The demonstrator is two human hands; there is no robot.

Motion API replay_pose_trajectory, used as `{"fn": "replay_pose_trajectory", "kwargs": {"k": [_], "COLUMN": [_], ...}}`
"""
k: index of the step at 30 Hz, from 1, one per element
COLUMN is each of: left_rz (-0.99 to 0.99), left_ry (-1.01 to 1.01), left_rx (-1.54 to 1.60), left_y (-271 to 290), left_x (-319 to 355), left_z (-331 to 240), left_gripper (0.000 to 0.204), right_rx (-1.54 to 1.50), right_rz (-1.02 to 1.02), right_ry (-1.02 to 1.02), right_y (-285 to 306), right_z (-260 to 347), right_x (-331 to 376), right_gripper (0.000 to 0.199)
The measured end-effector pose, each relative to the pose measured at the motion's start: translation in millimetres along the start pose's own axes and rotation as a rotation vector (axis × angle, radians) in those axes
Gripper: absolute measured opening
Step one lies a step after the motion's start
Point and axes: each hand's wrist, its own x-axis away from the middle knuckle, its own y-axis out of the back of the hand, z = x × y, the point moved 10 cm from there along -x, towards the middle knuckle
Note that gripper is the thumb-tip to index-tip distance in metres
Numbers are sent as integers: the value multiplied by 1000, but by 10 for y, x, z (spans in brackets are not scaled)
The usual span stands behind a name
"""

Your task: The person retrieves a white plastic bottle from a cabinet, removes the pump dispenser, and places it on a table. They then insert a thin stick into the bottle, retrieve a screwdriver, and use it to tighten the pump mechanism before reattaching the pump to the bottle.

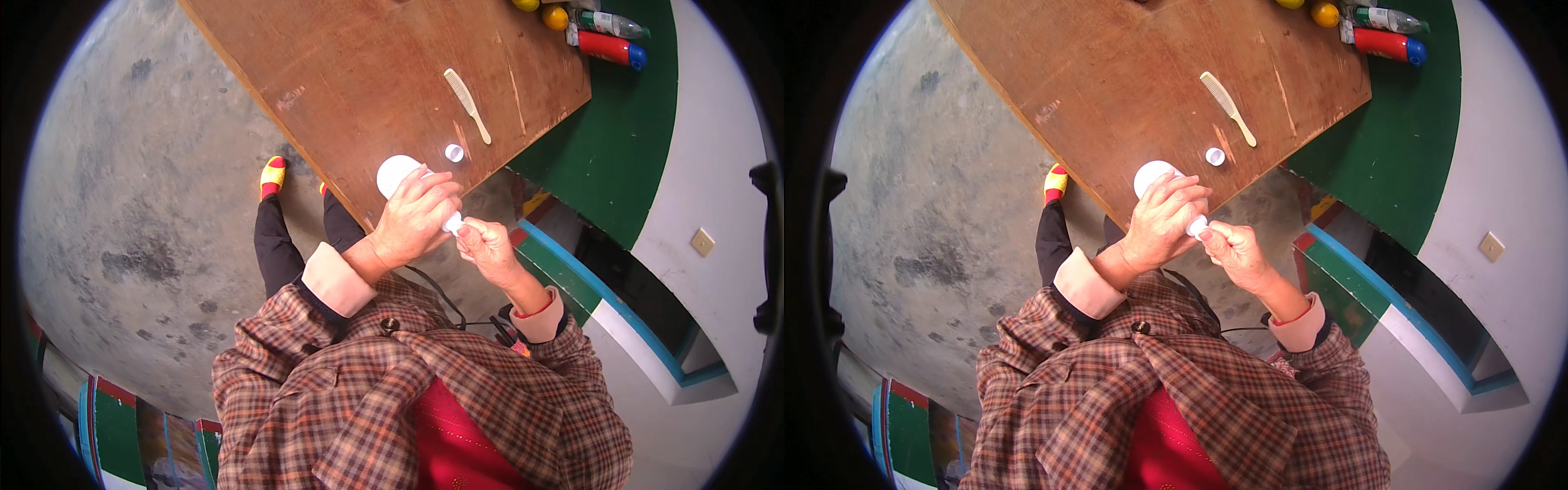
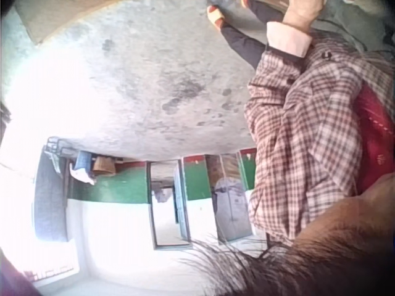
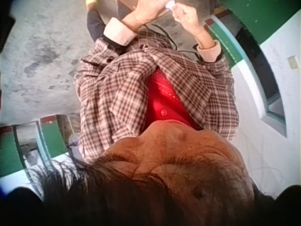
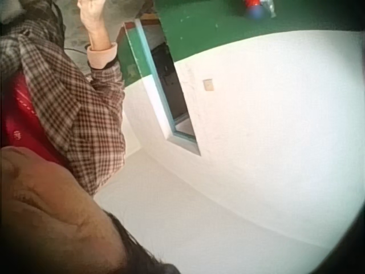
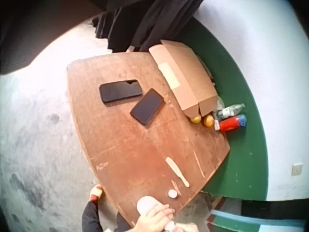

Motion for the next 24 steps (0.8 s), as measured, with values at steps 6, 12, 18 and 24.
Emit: {"fn": "replay_pose_trajectory", "kwargs": {"k": [6,12,18,24], "left_rz": [12,21,25,7], "left_ry": [-2,-10,-4,-4], "left_rx": [32,84,153,202], "left_y": [2,11,9,27], "left_x": [-7,-12,4,38], "left_z": [31,40,68,82], "left_gripper": [31,32,39,45], "right_rx": [404,649,851,1049], "right_rz": [259,553,819,951], "right_ry": [19,23,-38,-32], "right_y": [79,-39,-206,-451], "right_z": [249,519,685,856], "right_x": [-179,-416,-603,-652], "right_gripper": [34,29,33,28]}}
